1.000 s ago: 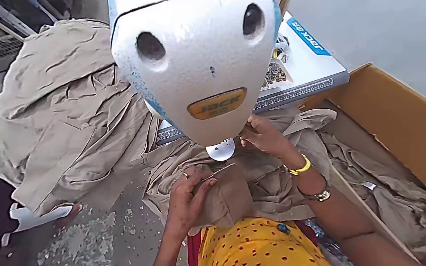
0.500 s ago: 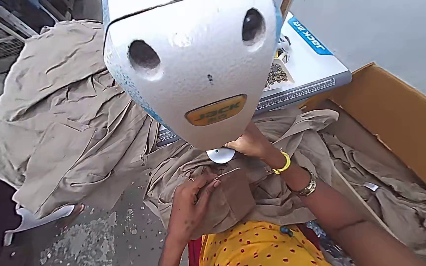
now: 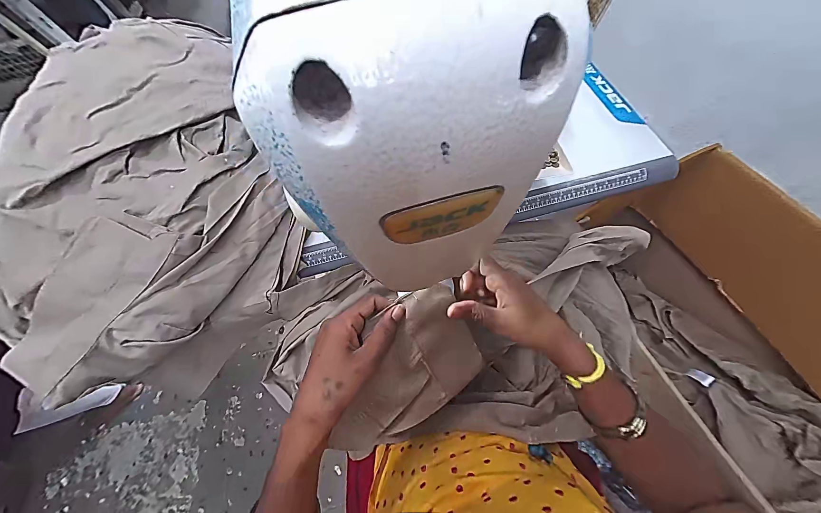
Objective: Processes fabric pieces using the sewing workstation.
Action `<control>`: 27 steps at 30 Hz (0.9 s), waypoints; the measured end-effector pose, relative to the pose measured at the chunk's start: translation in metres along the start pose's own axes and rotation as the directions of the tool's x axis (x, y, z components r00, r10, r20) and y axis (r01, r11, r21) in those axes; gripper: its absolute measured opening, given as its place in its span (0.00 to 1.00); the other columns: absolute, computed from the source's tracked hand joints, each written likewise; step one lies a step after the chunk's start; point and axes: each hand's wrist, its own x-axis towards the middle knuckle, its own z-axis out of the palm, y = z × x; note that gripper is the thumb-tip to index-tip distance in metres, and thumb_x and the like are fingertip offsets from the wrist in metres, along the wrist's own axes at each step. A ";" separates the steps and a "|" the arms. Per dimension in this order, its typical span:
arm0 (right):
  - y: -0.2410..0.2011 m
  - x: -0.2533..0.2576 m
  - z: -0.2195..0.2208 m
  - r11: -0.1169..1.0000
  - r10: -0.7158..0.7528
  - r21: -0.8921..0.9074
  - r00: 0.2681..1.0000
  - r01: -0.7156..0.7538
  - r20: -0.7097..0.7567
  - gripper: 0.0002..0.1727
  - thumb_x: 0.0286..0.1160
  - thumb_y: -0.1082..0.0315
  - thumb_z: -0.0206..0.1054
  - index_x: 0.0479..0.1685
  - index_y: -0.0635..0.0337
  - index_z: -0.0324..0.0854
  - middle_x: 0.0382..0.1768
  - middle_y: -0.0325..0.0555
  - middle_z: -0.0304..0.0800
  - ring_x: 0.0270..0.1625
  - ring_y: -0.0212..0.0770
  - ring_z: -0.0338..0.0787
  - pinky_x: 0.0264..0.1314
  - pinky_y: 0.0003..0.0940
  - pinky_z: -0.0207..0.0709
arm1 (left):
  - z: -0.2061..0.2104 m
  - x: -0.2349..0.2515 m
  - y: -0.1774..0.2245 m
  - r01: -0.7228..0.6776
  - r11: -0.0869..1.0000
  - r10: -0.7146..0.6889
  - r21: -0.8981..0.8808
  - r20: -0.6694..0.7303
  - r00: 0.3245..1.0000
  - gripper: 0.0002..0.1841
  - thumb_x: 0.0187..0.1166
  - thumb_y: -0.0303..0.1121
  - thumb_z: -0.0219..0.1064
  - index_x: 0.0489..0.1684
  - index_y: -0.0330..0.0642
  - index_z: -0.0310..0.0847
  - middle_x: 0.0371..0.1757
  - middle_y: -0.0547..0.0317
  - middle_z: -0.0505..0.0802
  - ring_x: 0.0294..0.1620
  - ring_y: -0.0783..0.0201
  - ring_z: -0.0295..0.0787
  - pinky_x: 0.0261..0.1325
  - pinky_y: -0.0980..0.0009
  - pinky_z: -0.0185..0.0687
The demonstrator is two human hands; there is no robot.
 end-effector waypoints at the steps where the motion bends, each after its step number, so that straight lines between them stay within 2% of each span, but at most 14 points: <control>1: 0.001 -0.006 0.005 0.998 0.006 0.067 1.000 -0.006 -0.014 0.18 0.76 0.53 0.73 0.41 0.54 0.71 0.24 0.23 0.73 0.25 0.14 0.72 0.30 0.13 0.68 | -0.001 0.004 0.001 0.025 1.000 -0.025 0.014 0.026 0.999 0.12 0.83 0.47 0.61 0.40 0.53 0.87 0.25 0.78 0.86 0.25 0.84 0.80 0.30 0.83 0.75; 4: -0.002 -0.010 0.017 0.978 0.038 0.209 0.994 -0.016 -0.104 0.12 0.77 0.65 0.71 0.38 0.51 0.68 0.22 0.21 0.68 0.22 0.14 0.66 0.26 0.12 0.60 | -0.003 0.019 0.003 0.059 0.997 -0.061 0.042 0.059 0.996 0.12 0.82 0.46 0.62 0.35 0.52 0.85 0.22 0.77 0.83 0.23 0.83 0.78 0.28 0.82 0.73; 7: -0.004 0.002 0.018 0.988 0.060 0.152 0.979 -0.030 -0.195 0.10 0.76 0.66 0.71 0.38 0.53 0.72 0.22 0.23 0.69 0.23 0.16 0.67 0.28 0.13 0.62 | -0.009 0.037 0.005 0.069 0.989 -0.072 0.127 0.014 0.997 0.12 0.81 0.46 0.65 0.35 0.50 0.86 0.25 0.75 0.84 0.27 0.81 0.79 0.34 0.77 0.76; 9: -0.005 0.009 0.018 0.991 0.081 0.120 0.976 -0.058 -0.201 0.09 0.76 0.66 0.71 0.39 0.55 0.73 0.21 0.25 0.71 0.23 0.17 0.70 0.29 0.14 0.65 | -0.012 0.044 0.006 0.068 0.982 -0.068 0.173 -0.007 0.998 0.12 0.81 0.44 0.67 0.36 0.47 0.87 0.28 0.71 0.86 0.31 0.79 0.81 0.40 0.72 0.77; 15: -0.005 0.010 0.018 0.988 0.085 0.145 0.979 -0.058 -0.185 0.09 0.76 0.67 0.70 0.40 0.55 0.72 0.21 0.25 0.71 0.23 0.17 0.71 0.29 0.14 0.66 | -0.013 0.048 0.007 0.038 0.980 -0.041 0.193 0.009 0.999 0.11 0.81 0.44 0.66 0.39 0.47 0.88 0.29 0.74 0.87 0.32 0.84 0.81 0.40 0.77 0.77; 18: -0.004 0.009 0.016 0.982 0.066 0.183 0.988 -0.040 -0.139 0.09 0.77 0.68 0.69 0.43 0.57 0.73 0.22 0.26 0.76 0.24 0.17 0.75 0.30 0.15 0.70 | -0.013 0.046 0.005 0.045 0.983 -0.047 0.177 0.010 0.999 0.10 0.82 0.43 0.66 0.39 0.48 0.87 0.30 0.74 0.87 0.34 0.85 0.82 0.42 0.79 0.77; 20: -0.002 0.016 0.001 0.999 0.034 0.041 0.996 -0.031 -0.083 0.11 0.81 0.62 0.68 0.48 0.60 0.77 0.27 0.29 0.80 0.28 0.19 0.78 0.35 0.18 0.75 | -0.012 0.044 0.004 0.050 0.984 -0.053 0.169 0.010 0.999 0.11 0.82 0.43 0.64 0.38 0.48 0.85 0.30 0.75 0.86 0.33 0.85 0.81 0.41 0.79 0.77; 22: 0.006 0.030 -0.026 0.963 -0.030 -0.269 0.975 -0.031 -0.219 0.12 0.81 0.61 0.67 0.45 0.63 0.88 0.31 0.40 0.90 0.32 0.32 0.88 0.39 0.34 0.84 | -0.009 0.043 -0.003 0.051 0.990 -0.052 0.133 0.003 0.999 0.11 0.82 0.44 0.63 0.40 0.48 0.86 0.31 0.75 0.87 0.33 0.84 0.82 0.41 0.79 0.78; 24: 0.028 0.049 -0.057 0.780 -0.240 -0.626 0.910 -0.026 -0.337 0.11 0.82 0.64 0.67 0.45 0.62 0.91 0.39 0.52 0.93 0.42 0.50 0.93 0.45 0.52 0.85 | -0.006 0.042 -0.006 0.054 0.995 -0.053 0.085 -0.016 0.998 0.10 0.82 0.42 0.63 0.40 0.48 0.85 0.29 0.75 0.87 0.31 0.85 0.83 0.37 0.82 0.78; 26: 0.043 0.072 -0.083 0.590 -0.321 -0.805 0.896 -0.064 -0.307 0.12 0.81 0.62 0.68 0.51 0.60 0.91 0.48 0.59 0.90 0.54 0.62 0.88 0.53 0.58 0.80 | -0.003 0.041 -0.006 0.050 0.998 -0.049 0.047 -0.026 0.998 0.09 0.84 0.39 0.61 0.42 0.46 0.84 0.29 0.74 0.87 0.30 0.85 0.82 0.37 0.84 0.78; 27: 0.047 0.082 -0.092 0.530 -0.320 -0.845 0.908 -0.064 -0.269 0.14 0.79 0.59 0.70 0.53 0.59 0.91 0.50 0.60 0.89 0.58 0.64 0.86 0.56 0.58 0.78 | -0.002 0.041 -0.007 0.039 0.999 -0.038 0.030 -0.031 0.999 0.09 0.85 0.39 0.61 0.42 0.46 0.84 0.28 0.74 0.87 0.29 0.85 0.82 0.36 0.84 0.78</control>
